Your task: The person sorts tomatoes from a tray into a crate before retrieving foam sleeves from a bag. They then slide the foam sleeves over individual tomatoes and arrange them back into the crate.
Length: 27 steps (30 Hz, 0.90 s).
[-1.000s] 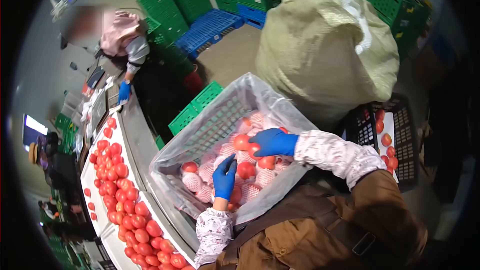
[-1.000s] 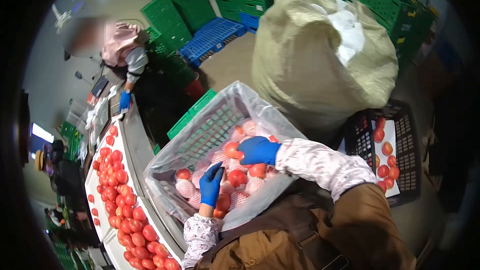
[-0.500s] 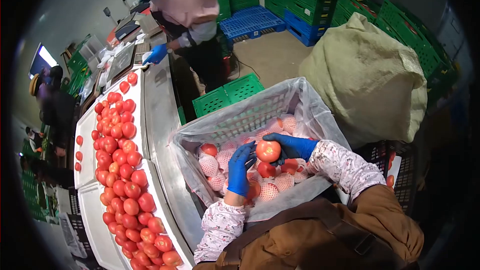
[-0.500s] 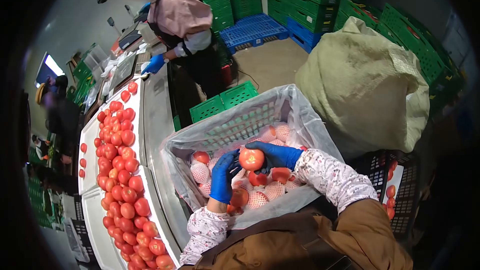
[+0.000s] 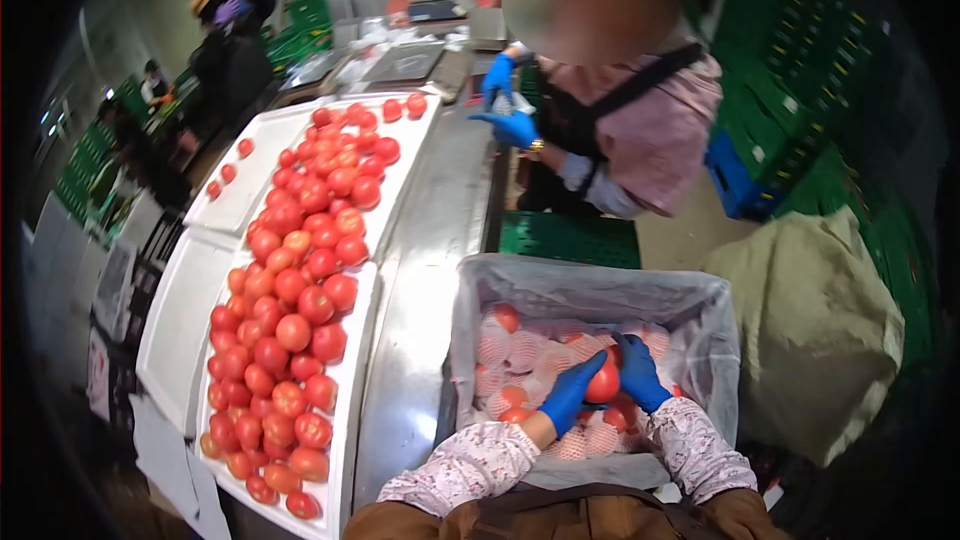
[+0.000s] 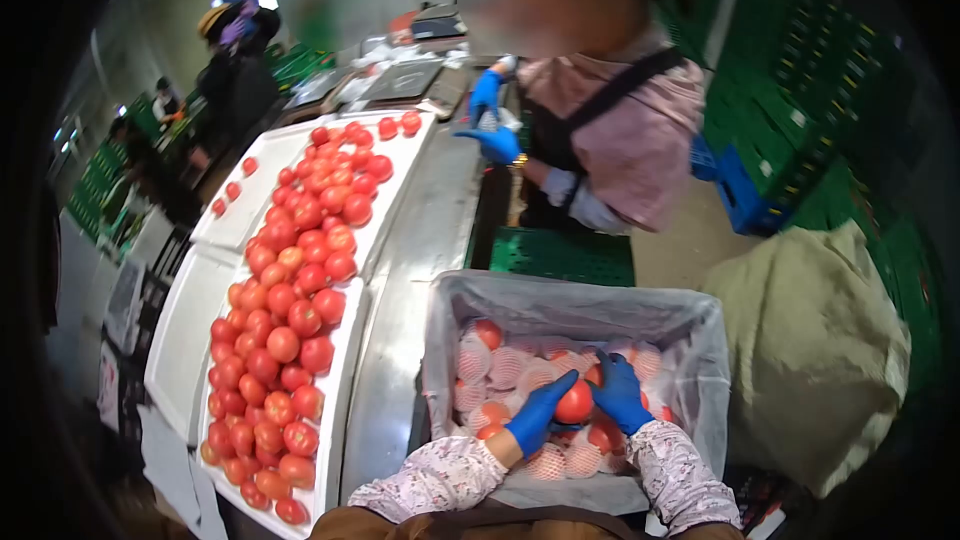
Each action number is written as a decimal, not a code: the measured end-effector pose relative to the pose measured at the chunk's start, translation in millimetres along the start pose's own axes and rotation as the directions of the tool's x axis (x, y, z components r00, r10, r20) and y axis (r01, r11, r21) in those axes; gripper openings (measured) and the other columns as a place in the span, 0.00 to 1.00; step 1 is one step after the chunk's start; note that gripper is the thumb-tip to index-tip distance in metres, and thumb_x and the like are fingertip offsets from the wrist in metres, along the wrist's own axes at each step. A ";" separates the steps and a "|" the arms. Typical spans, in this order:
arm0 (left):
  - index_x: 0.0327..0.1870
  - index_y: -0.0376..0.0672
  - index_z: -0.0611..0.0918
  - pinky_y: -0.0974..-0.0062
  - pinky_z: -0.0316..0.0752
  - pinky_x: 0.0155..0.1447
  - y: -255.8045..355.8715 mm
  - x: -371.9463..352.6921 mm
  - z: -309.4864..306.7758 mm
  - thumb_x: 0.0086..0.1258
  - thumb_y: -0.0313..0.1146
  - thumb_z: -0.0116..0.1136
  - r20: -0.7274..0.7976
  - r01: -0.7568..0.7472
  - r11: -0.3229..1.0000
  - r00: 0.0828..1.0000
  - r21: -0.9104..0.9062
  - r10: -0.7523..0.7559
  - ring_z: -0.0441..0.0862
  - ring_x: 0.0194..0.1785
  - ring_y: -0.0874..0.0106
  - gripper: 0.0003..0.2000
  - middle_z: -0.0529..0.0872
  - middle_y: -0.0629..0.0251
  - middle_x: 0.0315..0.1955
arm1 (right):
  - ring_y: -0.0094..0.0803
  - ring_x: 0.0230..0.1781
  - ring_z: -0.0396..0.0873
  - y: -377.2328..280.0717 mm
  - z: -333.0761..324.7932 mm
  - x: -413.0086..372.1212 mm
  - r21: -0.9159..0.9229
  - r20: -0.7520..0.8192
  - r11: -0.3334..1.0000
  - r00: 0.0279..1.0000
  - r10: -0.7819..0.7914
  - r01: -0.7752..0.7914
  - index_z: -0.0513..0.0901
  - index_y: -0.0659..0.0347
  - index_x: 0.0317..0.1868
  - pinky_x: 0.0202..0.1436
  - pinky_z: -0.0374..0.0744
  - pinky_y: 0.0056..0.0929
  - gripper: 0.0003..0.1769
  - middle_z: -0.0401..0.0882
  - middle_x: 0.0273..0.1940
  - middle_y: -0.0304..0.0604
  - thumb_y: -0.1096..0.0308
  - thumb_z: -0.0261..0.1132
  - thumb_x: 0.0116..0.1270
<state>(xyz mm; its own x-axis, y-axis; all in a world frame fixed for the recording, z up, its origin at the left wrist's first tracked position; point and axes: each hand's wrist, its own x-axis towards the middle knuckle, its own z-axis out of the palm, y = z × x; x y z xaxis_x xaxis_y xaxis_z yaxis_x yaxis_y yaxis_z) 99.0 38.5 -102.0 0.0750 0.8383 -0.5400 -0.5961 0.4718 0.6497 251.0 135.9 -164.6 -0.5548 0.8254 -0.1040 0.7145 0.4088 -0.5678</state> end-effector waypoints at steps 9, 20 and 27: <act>0.66 0.61 0.58 0.65 0.75 0.47 -6.4 4.3 -2.9 0.70 0.45 0.42 0.179 0.186 0.906 0.976 -0.380 -0.125 0.65 0.59 0.67 0.23 0.62 0.62 0.61 | 0.49 0.46 0.72 35.9 39.3 15.7 -0.367 -0.030 0.926 0.994 -0.102 0.084 0.69 0.52 0.57 0.47 0.72 0.44 0.26 0.68 0.54 0.51 0.62 0.58 0.55; 0.56 0.47 0.67 0.66 0.79 0.43 -20.6 10.3 -7.5 0.55 0.28 0.61 0.329 0.083 0.941 0.944 -0.329 0.032 0.74 0.51 0.68 0.26 0.71 0.61 0.53 | 0.50 0.46 0.72 32.8 41.9 13.8 -0.331 -0.137 0.941 0.982 -0.127 0.075 0.71 0.56 0.55 0.47 0.72 0.43 0.27 0.69 0.53 0.53 0.60 0.60 0.52; 0.54 0.47 0.69 0.63 0.80 0.38 -9.3 6.7 -3.6 0.67 0.42 0.45 0.214 0.174 0.884 0.973 -0.434 -0.087 0.77 0.46 0.65 0.17 0.75 0.60 0.48 | 0.49 0.43 0.72 40.8 45.7 18.9 -0.355 -0.135 0.930 0.980 -0.149 0.093 0.71 0.58 0.54 0.45 0.71 0.43 0.27 0.72 0.48 0.53 0.60 0.61 0.51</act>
<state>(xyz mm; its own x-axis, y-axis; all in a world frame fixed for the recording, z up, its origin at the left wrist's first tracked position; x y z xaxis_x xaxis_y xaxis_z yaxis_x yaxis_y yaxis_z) 102.2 38.7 -113.6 0.2959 0.8334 -0.4669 -0.8610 0.4443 0.2475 250.2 150.4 -227.0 -0.5924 0.8003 0.0933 0.7646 0.5949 -0.2481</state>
